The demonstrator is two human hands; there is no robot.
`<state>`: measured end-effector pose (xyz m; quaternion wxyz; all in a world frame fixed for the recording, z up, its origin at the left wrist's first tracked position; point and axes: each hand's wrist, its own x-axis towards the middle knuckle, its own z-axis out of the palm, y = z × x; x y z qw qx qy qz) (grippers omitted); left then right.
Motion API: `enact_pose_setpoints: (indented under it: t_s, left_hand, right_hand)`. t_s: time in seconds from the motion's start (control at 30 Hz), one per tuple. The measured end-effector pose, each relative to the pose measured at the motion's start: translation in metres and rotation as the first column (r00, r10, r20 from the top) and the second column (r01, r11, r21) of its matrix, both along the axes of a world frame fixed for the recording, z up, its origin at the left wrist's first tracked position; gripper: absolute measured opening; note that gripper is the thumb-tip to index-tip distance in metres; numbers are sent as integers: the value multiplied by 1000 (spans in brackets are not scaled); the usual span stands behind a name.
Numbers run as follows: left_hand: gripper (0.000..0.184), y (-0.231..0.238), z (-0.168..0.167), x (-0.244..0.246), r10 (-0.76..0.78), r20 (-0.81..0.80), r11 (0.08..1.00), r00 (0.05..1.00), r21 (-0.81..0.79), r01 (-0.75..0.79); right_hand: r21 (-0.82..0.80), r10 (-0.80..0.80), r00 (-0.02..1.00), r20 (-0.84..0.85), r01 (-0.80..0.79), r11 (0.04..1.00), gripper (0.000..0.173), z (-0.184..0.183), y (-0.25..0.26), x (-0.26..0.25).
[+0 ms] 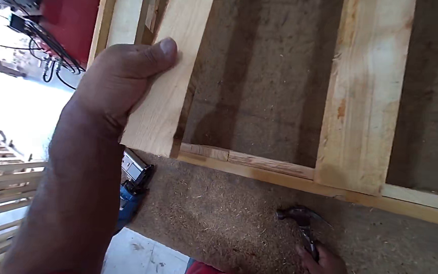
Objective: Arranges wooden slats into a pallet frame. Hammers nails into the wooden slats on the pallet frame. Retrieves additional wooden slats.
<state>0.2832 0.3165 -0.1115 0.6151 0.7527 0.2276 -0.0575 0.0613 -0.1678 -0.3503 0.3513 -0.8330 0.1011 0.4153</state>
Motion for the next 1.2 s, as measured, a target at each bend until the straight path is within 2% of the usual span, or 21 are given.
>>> enact_pose_setpoints:
  t_s: [0.17, 0.23, 0.3, 0.43, 0.5, 0.8, 1.03, 1.1, 1.2]
  left_hand:
    - [25, -2, -7, 0, 17, -42, 998, 999, 55, -15]
    - [25, -5, -13, 1, 8, -41, 1000, 999, 16, -7]
    - [29, -7, -28, 2, -25, -35, 1000, 999, -19, 24]
    - [48, -5, -80, 5, -90, -107, 990, 990, 99, 101]
    - [53, -4, -90, 7, -91, -110, 982, 990, 153, 107]
    - [60, -4, -90, 5, -84, -139, 967, 987, 227, 114]
    - [51, -3, -87, 7, -74, -95, 980, 993, 176, 90]
    - [51, -5, -86, 2, -90, -109, 977, 990, 182, 109]
    - [54, -6, -76, 2, -126, -105, 946, 986, 286, 152]
  right_hand:
    - [-15, -94, 995, 17, 95, 995, 33, 3, 5, -4]
    - [-17, -136, 990, 43, 137, 990, 31, 2, 7, -7]
    - [-6, -177, 982, 59, 178, 984, 31, -1, 9, -10]
    - [-20, -232, 971, 56, 233, 972, 34, -4, 15, -8]
    - [-32, -245, 969, 38, 246, 969, 33, -4, 17, -5]
    - [-43, -278, 960, 32, 279, 959, 33, -3, 20, -4]
    - [-26, -302, 953, 29, 303, 953, 31, -4, 21, -2]
    - [-50, -262, 965, 15, 263, 964, 33, -1, 17, -10]
    - [-118, -139, 990, 12, 140, 983, 44, 6, 15, -3]
